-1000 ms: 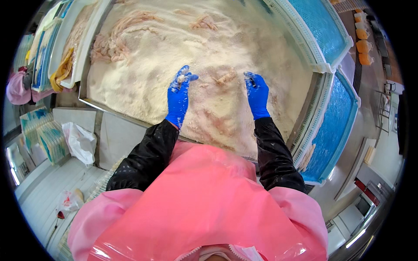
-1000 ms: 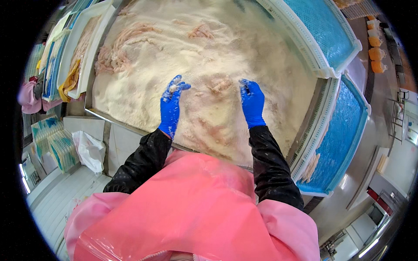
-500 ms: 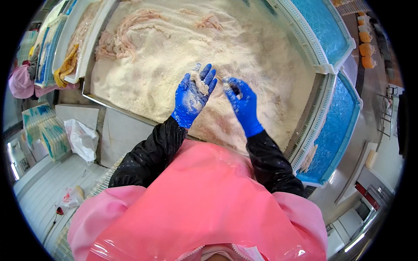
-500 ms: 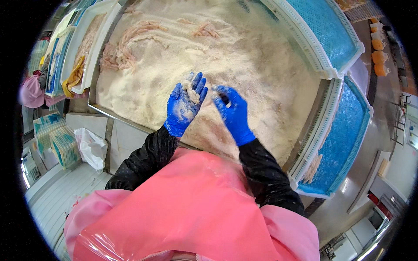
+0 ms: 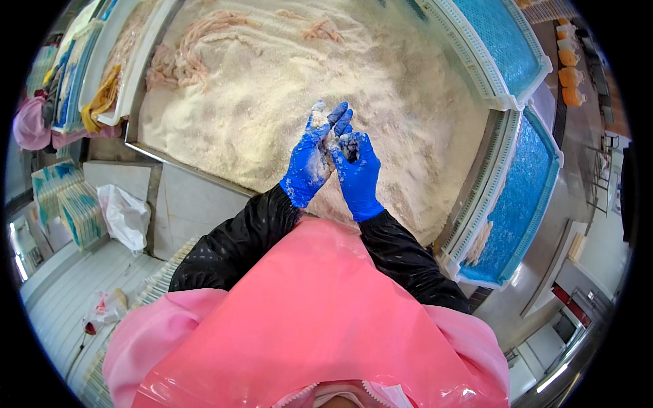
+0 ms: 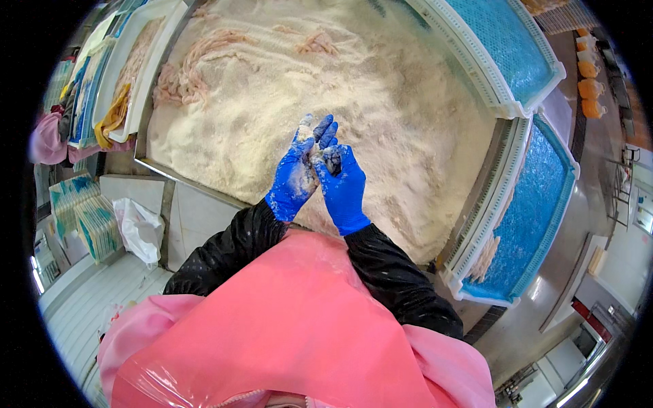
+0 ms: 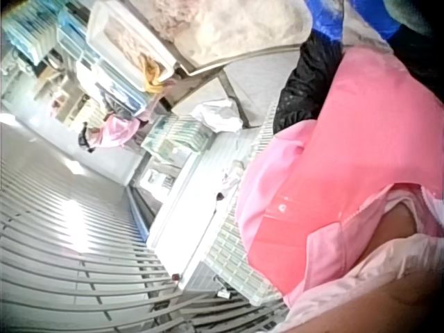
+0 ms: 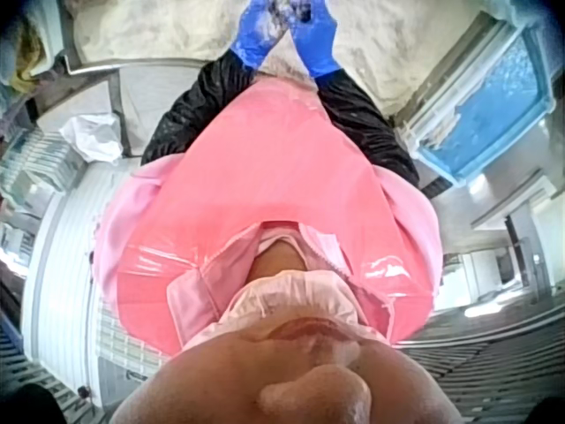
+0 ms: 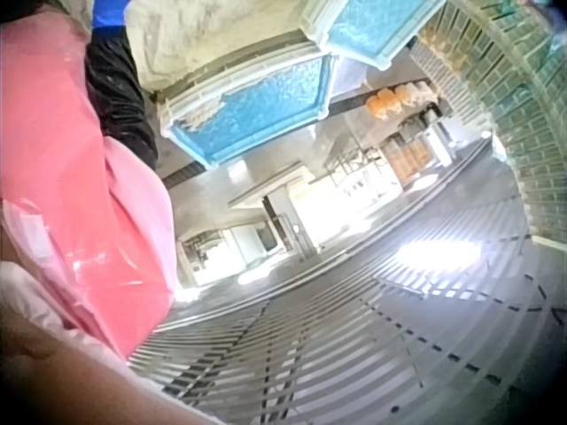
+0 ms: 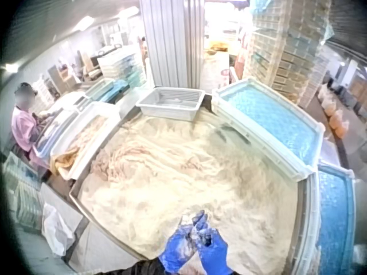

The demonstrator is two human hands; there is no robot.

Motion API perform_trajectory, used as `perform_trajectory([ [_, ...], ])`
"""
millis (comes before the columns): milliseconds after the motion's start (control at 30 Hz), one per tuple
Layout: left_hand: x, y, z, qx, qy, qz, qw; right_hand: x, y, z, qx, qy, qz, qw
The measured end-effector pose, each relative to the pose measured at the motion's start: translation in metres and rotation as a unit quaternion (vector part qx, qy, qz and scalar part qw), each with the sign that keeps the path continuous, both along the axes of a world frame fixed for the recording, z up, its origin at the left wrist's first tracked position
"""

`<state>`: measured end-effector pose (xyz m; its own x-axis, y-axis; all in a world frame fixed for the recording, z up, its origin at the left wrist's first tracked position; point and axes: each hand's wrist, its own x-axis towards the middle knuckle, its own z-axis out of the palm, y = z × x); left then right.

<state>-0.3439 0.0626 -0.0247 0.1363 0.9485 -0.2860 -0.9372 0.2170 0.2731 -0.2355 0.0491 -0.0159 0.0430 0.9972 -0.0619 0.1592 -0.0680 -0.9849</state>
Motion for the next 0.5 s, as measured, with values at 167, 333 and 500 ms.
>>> perform_trajectory([
  [167,0.003,-0.002,0.005,-0.021,-0.143,-0.001,0.989,0.018,-0.004,-0.009,0.094,0.069,0.021,0.993],
  [333,0.014,-0.009,0.014,0.019,0.013,-0.068,0.997,0.004,0.008,-0.004,0.154,0.027,0.018,0.988],
  [500,0.024,-0.016,0.021,0.01,0.245,0.023,0.969,-0.017,-0.005,-0.039,0.013,0.1,0.105,0.989],
])
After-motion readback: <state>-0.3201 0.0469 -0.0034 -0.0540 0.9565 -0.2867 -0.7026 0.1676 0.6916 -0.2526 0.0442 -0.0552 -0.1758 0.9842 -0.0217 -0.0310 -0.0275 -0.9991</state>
